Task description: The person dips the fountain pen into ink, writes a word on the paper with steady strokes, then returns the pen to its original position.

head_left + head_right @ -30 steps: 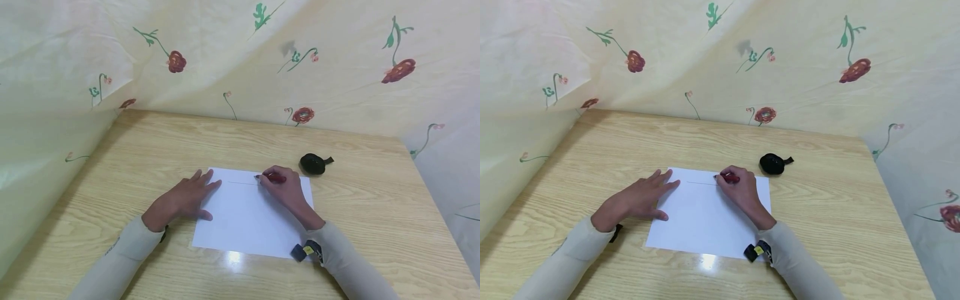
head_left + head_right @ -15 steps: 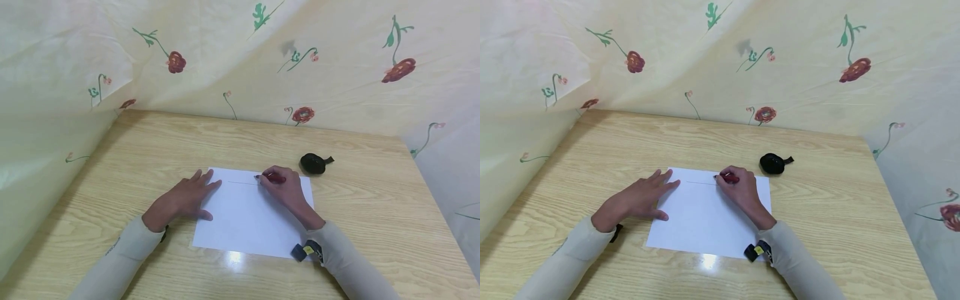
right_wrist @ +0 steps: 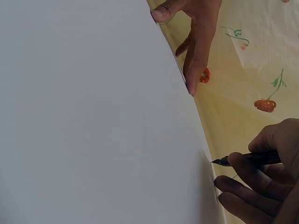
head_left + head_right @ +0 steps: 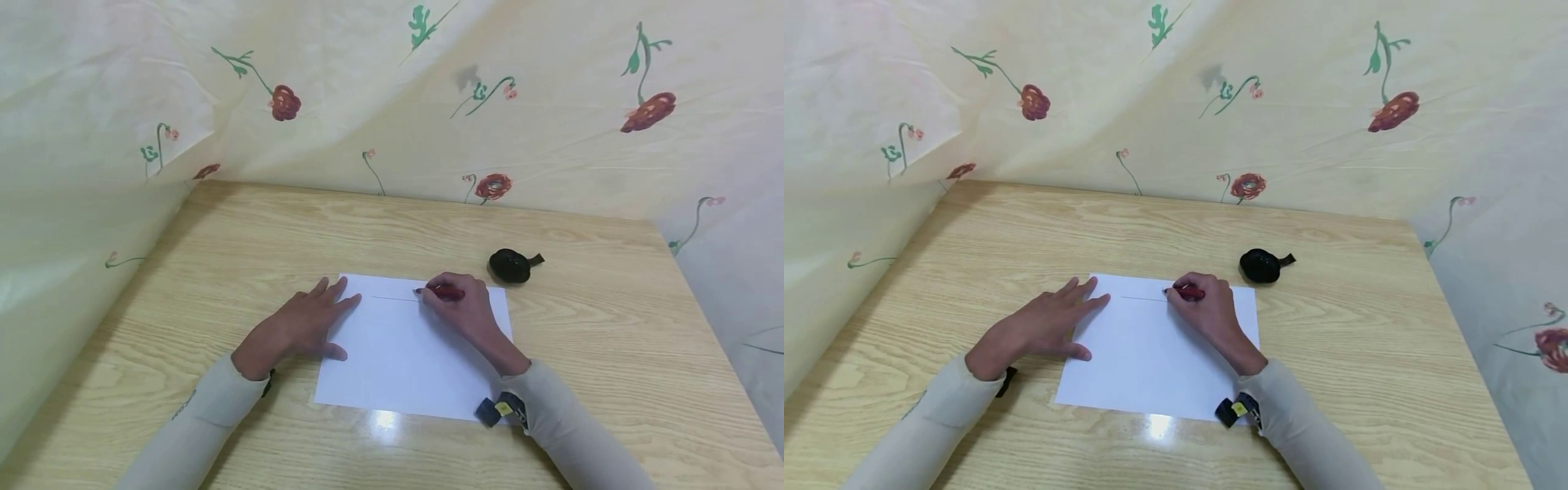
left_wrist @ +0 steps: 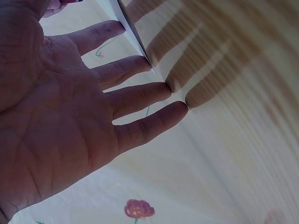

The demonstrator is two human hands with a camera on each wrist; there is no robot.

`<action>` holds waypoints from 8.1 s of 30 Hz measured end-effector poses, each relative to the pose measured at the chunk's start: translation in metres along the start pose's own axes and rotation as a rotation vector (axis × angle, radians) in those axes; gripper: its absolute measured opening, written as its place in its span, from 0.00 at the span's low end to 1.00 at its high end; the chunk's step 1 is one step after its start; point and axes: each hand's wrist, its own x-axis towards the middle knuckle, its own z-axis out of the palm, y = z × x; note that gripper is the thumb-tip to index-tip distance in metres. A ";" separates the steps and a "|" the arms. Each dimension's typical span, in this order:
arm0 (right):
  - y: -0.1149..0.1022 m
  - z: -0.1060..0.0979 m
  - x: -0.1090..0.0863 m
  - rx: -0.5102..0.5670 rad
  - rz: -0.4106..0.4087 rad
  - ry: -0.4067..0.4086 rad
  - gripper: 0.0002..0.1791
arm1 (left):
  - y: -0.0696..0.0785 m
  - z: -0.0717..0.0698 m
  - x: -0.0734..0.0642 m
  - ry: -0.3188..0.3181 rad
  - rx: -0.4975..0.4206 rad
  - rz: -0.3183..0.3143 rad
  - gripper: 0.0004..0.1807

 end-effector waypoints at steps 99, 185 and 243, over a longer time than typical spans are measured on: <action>-0.014 0.007 -0.010 0.028 -0.315 -0.170 0.03 | -0.003 -0.011 0.009 -0.033 -0.005 -0.015 0.54; 0.001 0.019 -0.018 0.138 -0.109 0.065 0.04 | -0.006 0.003 0.006 0.017 0.031 0.005 0.54; 0.007 0.014 -0.015 0.034 -0.045 0.057 0.05 | -0.009 0.004 0.006 0.006 0.052 0.015 0.54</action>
